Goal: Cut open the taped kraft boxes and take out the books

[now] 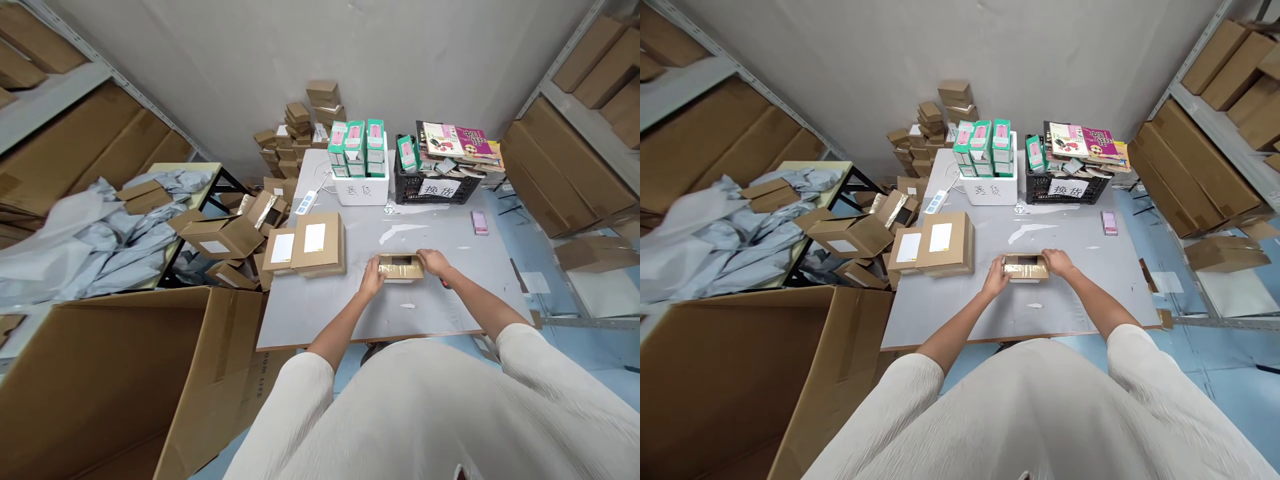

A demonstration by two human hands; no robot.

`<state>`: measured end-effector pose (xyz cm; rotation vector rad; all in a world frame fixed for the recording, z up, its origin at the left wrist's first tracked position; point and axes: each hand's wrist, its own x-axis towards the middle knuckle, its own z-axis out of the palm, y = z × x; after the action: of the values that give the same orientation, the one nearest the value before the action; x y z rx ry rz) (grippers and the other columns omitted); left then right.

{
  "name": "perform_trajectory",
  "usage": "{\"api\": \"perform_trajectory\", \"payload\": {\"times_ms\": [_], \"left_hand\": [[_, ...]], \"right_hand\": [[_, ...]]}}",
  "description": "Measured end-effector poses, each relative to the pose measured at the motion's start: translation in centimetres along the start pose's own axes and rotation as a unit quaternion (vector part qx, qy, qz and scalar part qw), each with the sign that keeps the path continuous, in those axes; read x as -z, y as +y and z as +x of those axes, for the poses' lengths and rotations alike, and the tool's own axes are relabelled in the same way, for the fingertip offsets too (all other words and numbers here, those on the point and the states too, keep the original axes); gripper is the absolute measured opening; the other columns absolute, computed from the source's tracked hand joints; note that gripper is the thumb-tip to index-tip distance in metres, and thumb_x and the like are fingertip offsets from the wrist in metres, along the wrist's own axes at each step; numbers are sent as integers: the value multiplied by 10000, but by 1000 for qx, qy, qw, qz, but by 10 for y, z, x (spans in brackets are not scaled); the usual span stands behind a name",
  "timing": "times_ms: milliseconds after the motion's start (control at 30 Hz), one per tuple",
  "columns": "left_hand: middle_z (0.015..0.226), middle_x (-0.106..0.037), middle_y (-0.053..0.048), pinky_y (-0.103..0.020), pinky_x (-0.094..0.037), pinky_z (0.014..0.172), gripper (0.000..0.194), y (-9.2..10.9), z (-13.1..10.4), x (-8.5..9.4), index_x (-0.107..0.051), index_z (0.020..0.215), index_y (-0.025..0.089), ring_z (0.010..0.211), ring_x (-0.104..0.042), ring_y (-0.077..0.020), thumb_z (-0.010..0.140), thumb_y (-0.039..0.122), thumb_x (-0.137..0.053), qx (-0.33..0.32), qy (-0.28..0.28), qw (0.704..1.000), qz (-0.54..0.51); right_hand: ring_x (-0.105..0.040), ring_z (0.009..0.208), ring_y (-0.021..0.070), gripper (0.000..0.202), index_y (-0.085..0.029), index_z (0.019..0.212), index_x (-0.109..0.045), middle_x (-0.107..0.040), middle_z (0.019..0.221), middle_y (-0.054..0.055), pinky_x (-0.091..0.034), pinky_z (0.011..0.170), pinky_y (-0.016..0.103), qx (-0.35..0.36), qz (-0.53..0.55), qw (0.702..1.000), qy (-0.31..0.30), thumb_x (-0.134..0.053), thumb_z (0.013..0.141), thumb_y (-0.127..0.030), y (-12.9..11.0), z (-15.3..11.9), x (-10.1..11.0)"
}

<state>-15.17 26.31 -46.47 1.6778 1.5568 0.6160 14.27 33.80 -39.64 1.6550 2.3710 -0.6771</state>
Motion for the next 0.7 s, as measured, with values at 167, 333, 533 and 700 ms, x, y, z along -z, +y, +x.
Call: {"api": "perform_trajectory", "payload": {"times_ms": [167, 333, 533, 700], "left_hand": [[1578, -492, -172, -536, -486, 1209, 688, 0, -1, 2, -482, 1572, 232, 1422, -558, -339, 915, 173, -679, -4, -12, 999, 39], [1548, -518, -164, -529, -502, 1179, 396, 2, -2, 2, -679, 1324, 216, 1315, -596, -335, 931, 169, -661, -7, -34, 995, 89], [1529, -538, -150, -527, -514, 1147, 378, 3, -2, 5, -693, 1306, 226, 1303, -591, -341, 932, 186, -657, -4, -40, 993, 112], [1550, -532, -160, -558, -507, 1118, 363, 7, 0, 10, -694, 1269, 236, 1368, -548, -394, 910, 197, -720, 1, -39, 989, 144]], "right_hand": [[-707, 1042, 314, 395, -229, 1419, -562, -779, 1234, 140, -477, 842, 366, -140, 100, 983, 58, -333, 1154, -410, -5, 15, 1], [-671, 1087, 322, 351, -216, 1386, -566, -687, 1372, 168, -508, 889, 397, -139, 125, 975, 124, -394, 1110, -350, -2, 31, -11], [-602, 1254, 336, 400, -230, 1368, -695, -576, 1531, 165, -540, 979, 439, -104, 94, 986, 91, -423, 1082, -294, 8, 29, -32], [-597, 1280, 356, 417, -232, 1363, -750, -679, 1427, 173, -502, 1061, 454, -74, 57, 995, 32, -443, 1093, -314, 11, 26, -34]]}}
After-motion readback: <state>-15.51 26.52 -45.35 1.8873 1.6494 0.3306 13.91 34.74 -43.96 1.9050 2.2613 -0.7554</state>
